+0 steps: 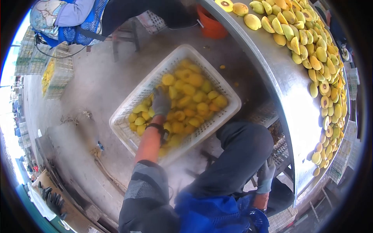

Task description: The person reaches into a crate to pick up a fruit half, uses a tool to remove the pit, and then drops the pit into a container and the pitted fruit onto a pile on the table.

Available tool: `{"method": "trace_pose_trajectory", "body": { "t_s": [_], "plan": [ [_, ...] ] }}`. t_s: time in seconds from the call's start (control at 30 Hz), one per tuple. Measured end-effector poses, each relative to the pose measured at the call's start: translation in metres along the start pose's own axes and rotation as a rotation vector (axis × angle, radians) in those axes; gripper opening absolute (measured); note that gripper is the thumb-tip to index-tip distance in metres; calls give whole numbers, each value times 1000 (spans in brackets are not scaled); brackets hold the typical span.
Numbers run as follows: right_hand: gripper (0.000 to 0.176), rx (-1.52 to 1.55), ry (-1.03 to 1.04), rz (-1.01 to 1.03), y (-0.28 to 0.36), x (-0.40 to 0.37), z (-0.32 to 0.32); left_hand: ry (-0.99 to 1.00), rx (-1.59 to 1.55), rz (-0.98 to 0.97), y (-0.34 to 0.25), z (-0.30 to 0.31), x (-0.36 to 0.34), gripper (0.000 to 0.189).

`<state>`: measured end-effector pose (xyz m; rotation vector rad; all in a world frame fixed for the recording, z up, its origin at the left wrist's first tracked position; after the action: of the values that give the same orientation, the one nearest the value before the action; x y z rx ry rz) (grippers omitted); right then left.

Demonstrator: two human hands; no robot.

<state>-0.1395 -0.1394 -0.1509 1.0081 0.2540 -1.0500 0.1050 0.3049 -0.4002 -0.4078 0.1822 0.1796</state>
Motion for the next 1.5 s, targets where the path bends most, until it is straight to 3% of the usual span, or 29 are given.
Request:
{"method": "trace_pose_trajectory", "body": {
  "t_s": [0.07,0.13,0.2,0.23,0.3,0.37,0.43,0.5,0.7,0.9,1.0,1.1,1.2,1.3,1.4,1.5],
  "plan": [
    [35,26,20,-29,0,-1,1,241,531,-410,-2,12,6,51],
    [37,27,20,-44,-2,-4,5,278,522,-402,-8,42,-2,45],
    [38,4,-3,-43,0,-7,13,98,-32,12,-6,75,-27,41],
    [39,1,-5,-39,15,-18,13,47,52,-2,4,80,-41,42],
    [36,9,-55,193,-11,-10,12,-65,211,-23,30,88,-66,46],
    [37,27,-44,209,-17,-9,12,-54,328,61,45,88,-84,48],
    [41,48,26,3,-2,-17,16,-35,333,133,58,84,-92,51],
    [39,46,34,-29,10,-23,18,-20,232,195,70,82,-92,55],
    [38,107,43,18,7,-26,12,129,166,185,67,98,-76,62],
    [37,97,42,-78,1,-25,22,-112,-114,-22,65,98,-76,58],
    [37,115,60,-54,-4,-22,18,-358,-15,43,77,67,-62,51],
    [36,126,61,-36,-8,-23,20,-317,-29,415,84,60,-49,48],
    [35,158,53,-20,-8,-23,20,-4,0,385,59,93,-54,47],
    [34,206,57,-32,-20,-19,21,0,-26,268,70,92,-58,55],
    [32,232,58,-66,-15,-23,21,-287,-447,238,113,65,-52,59],
    [31,229,76,-76,-8,-25,18,-439,-1160,264,67,81,-55,61]
  ]
}}
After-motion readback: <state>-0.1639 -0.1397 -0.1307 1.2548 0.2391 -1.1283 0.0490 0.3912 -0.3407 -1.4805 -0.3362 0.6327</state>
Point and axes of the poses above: each hand's wrist, its own x-axis towards the middle knuckle, its own z-axis out of the back of the hand, y = z × x, the point moved 2 cm from there along x, towards the middle knuckle, and after that the axes turned 14 degrees about -z, right-handed, at the moved point
